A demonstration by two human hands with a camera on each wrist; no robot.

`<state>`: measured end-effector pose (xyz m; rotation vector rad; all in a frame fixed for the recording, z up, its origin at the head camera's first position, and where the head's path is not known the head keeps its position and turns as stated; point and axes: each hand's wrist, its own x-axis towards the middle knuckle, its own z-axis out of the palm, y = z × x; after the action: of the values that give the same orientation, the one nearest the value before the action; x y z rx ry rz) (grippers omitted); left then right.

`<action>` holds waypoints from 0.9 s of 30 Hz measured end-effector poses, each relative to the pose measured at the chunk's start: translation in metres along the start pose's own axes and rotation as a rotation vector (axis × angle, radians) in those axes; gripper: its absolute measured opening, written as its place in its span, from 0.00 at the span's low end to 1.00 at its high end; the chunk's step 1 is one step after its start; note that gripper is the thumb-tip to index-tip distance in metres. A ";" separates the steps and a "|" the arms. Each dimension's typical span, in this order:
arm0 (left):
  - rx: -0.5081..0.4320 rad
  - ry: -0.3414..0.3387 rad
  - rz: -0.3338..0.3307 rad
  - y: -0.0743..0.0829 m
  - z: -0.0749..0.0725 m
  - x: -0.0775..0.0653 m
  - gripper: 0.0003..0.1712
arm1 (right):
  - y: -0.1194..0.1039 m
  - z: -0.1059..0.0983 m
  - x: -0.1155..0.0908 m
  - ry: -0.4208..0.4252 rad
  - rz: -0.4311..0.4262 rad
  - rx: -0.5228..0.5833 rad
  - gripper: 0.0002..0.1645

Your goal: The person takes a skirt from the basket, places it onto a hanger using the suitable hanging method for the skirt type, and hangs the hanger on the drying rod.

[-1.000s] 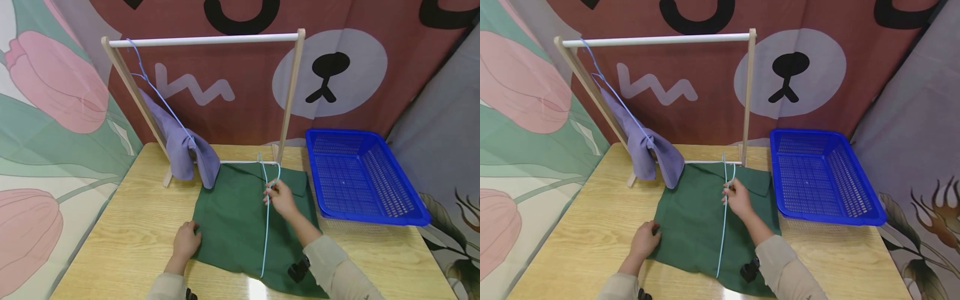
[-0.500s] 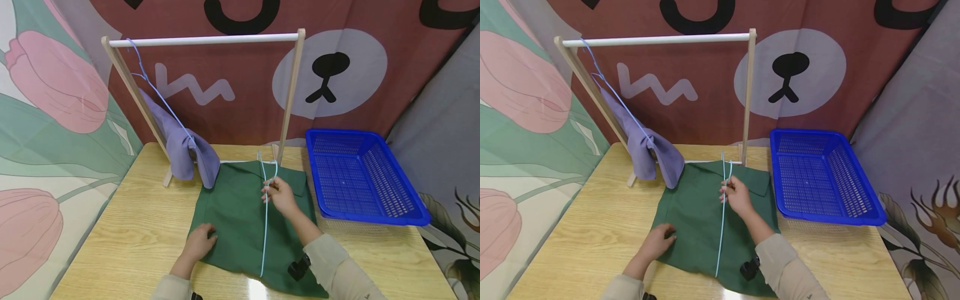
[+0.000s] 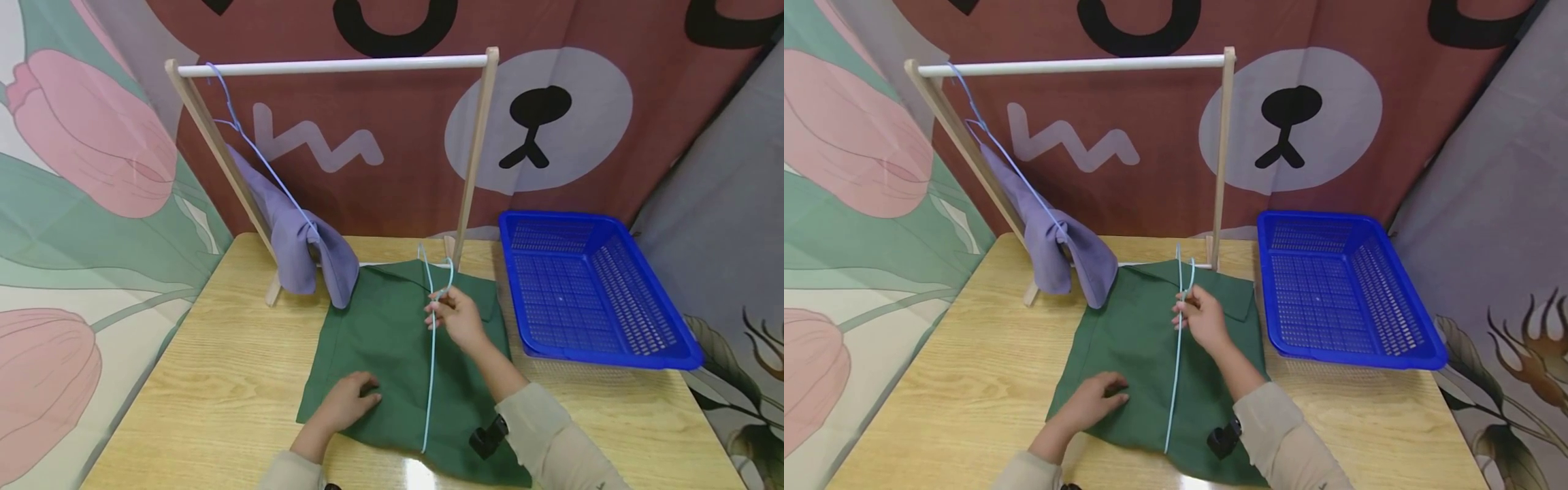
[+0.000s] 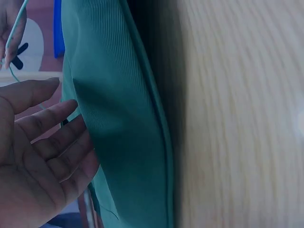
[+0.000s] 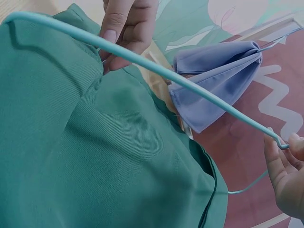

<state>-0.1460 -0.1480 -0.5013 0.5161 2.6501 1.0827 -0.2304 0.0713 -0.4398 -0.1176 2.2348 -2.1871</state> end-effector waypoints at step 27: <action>-0.337 -0.004 0.128 0.042 0.004 0.000 0.15 | 0.099 -0.014 0.057 -0.001 -0.211 0.136 0.13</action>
<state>-0.1347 -0.1180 -0.4740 0.6198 2.3840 1.5244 -0.2921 0.0835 -0.5358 -0.3683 2.1534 -2.4337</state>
